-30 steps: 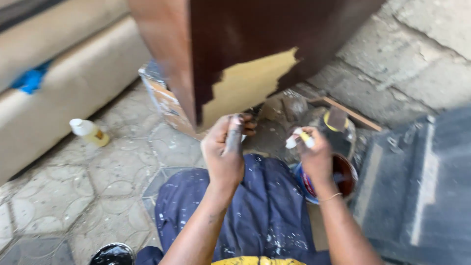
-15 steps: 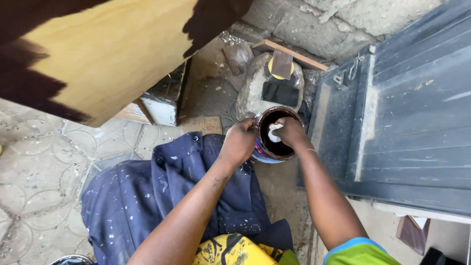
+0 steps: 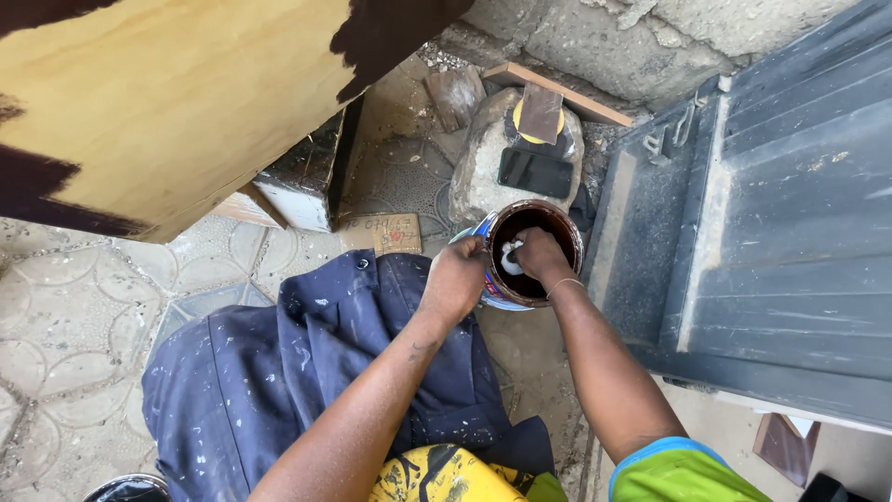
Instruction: Staining the exterior of a wooden cabinet using a cloth and dark wood stain.
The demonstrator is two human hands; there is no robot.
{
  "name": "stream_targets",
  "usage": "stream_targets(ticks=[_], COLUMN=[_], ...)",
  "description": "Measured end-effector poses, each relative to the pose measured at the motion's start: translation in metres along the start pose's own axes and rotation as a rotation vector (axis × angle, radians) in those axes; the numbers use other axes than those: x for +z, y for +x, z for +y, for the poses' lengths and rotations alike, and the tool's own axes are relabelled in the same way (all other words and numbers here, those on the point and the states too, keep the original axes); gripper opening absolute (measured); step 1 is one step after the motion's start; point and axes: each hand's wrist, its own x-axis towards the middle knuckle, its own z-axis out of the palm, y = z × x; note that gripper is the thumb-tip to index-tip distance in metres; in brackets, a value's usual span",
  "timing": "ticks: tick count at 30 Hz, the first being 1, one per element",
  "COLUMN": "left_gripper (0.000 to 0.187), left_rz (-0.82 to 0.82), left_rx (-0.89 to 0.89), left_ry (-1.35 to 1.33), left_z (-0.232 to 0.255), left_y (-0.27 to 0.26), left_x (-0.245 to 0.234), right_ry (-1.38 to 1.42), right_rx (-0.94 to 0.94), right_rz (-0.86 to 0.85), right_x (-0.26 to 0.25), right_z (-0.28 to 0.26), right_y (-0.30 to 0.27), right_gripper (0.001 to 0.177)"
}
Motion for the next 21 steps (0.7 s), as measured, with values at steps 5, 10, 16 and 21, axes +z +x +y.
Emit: stream_targets(ticks=[5,10,16,21], left_gripper=[0.027,0.026,0.029,0.033], left_rz=[-0.001,-0.012,0.017,0.068], left_rx=[-0.001,0.0,-0.067,-0.102], left_ry=[-0.035,-0.032,-0.068,-0.117], left_z=[-0.019,-0.034,-0.03,-0.033], left_y=[0.012,0.02,0.014,0.018], left_x=[0.014,0.027,0.03,0.036], right_ry=[0.042,0.074,1.097,1.341], right_rx=[0.001,0.001,0.227,0.29], right_rz=[0.01,-0.037,-0.413,-0.629], right_x=[-0.009,-0.003,-0.005,-0.006], right_z=[-0.01,-0.001,0.08,0.092], right_y=[-0.013,-0.002,0.061,0.061], right_gripper=[0.048,0.046,0.009,0.016])
